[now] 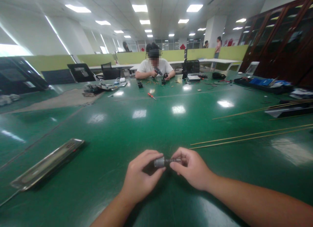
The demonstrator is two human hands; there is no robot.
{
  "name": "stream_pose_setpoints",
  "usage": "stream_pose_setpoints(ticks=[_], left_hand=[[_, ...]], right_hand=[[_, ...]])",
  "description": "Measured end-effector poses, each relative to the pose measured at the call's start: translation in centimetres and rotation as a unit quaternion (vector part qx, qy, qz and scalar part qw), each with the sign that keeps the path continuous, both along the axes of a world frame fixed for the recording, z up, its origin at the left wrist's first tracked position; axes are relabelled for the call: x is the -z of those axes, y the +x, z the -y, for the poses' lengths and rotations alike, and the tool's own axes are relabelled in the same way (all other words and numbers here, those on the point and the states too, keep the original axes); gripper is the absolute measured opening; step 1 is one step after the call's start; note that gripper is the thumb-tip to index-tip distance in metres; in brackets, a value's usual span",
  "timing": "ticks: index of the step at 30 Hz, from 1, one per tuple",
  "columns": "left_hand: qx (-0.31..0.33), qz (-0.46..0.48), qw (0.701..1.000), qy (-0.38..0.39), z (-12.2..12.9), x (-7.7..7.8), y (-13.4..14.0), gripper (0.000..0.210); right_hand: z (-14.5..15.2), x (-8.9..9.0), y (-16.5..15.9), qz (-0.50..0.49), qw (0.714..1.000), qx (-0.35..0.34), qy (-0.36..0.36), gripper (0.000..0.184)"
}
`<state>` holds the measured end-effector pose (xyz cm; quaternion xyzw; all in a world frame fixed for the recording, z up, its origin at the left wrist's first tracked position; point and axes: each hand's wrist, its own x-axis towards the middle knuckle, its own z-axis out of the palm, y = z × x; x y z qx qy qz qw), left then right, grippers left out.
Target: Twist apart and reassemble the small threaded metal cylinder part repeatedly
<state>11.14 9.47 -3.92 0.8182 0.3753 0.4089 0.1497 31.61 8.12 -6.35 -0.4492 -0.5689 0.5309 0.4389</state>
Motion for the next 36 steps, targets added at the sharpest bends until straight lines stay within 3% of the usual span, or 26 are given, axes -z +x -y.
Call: stream_pose_setpoints(ticks=[36], left_hand=[[-0.041, 0.004, 0.999, 0.000, -0.21, 0.06, -0.15, 0.023]], right_hand=[[0.07, -0.15, 0.03, 0.017, 1.000, 0.010, 0.011, 0.010]])
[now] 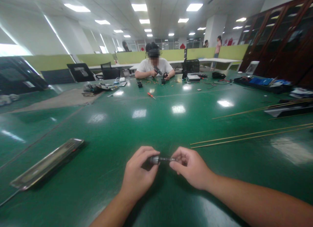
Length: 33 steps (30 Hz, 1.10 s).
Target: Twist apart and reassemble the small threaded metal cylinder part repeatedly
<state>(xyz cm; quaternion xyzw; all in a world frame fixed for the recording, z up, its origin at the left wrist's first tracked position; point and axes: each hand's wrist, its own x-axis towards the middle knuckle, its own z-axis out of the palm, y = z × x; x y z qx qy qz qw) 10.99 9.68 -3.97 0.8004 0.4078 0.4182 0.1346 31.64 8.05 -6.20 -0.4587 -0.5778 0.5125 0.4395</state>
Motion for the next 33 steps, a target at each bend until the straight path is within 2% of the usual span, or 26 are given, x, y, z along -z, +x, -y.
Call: stream_pose_setpoints(ticks=[33], left_hand=[[-0.024, 0.004, 1.000, 0.009, -0.22, -0.32, -0.07, 0.019]], right_hand=[[-0.05, -0.04, 0.05, -0.008, 1.000, -0.003, -0.002, 0.012]])
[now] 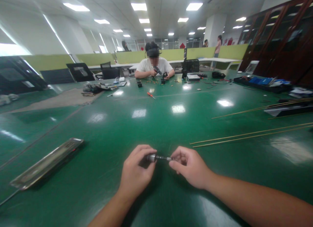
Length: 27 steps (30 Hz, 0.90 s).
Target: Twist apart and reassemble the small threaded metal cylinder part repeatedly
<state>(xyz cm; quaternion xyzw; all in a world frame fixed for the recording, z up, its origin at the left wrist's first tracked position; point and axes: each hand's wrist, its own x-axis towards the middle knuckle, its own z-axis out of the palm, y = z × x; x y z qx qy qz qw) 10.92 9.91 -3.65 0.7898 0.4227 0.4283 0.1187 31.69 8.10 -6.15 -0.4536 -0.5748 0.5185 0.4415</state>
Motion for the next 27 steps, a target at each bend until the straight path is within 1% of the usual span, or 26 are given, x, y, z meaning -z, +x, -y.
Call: stream_pose_setpoints(ticks=[9, 20, 27], left_hand=[[0.001, -0.002, 1.000, 0.004, -0.07, 0.11, -0.07, 0.019], [-0.003, -0.001, 1.000, 0.004, -0.22, 0.30, -0.29, 0.023], [-0.002, -0.001, 1.000, 0.008, -0.30, 0.34, -0.23, 0.022]], right_hand=[[0.13, -0.20, -0.05, -0.001, 1.000, 0.003, 0.005, 0.011], [0.05, -0.17, -0.03, 0.001, 1.000, 0.002, 0.007, 0.012], [0.07, -0.05, -0.05, 0.001, 1.000, 0.002, 0.005, 0.013]])
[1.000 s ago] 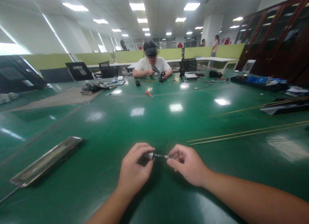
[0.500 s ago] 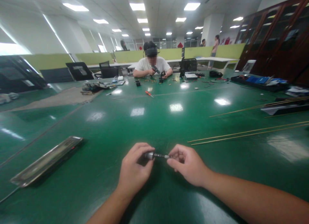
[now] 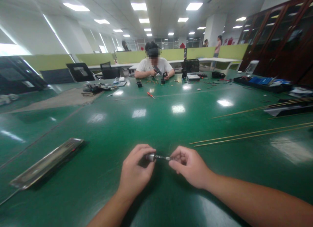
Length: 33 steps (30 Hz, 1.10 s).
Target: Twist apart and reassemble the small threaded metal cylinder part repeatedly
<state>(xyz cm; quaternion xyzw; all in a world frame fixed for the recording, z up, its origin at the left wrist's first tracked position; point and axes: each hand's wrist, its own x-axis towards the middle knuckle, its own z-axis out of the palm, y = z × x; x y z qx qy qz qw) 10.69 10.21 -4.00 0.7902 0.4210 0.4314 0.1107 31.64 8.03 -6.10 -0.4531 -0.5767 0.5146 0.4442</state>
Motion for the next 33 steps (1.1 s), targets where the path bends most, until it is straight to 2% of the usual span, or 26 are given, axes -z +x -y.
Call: stream_pose_setpoints(ticks=[20, 25, 29, 33], left_hand=[[-0.024, -0.010, 1.000, -0.002, -0.2, 0.1, -0.3, 0.019], [-0.076, 0.004, 0.997, -0.005, -0.2, 0.2, -0.6, 0.022], [-0.124, 0.090, 0.983, -0.098, -0.6, 0.8, -0.6, 0.036], [-0.086, 0.242, 0.953, -0.162, -1.3, 1.0, -0.3, 0.048]], right_hand=[[0.0, 0.0, -0.1, -0.011, 1.000, 0.001, -0.003, 0.013], [0.0, 0.0, -0.1, -0.011, 1.000, 0.000, 0.001, 0.014], [0.0, -0.1, -0.1, -0.010, 1.000, -0.006, -0.001, 0.014], [0.0, 0.0, 0.0, -0.014, 1.000, -0.012, -0.001, 0.014]])
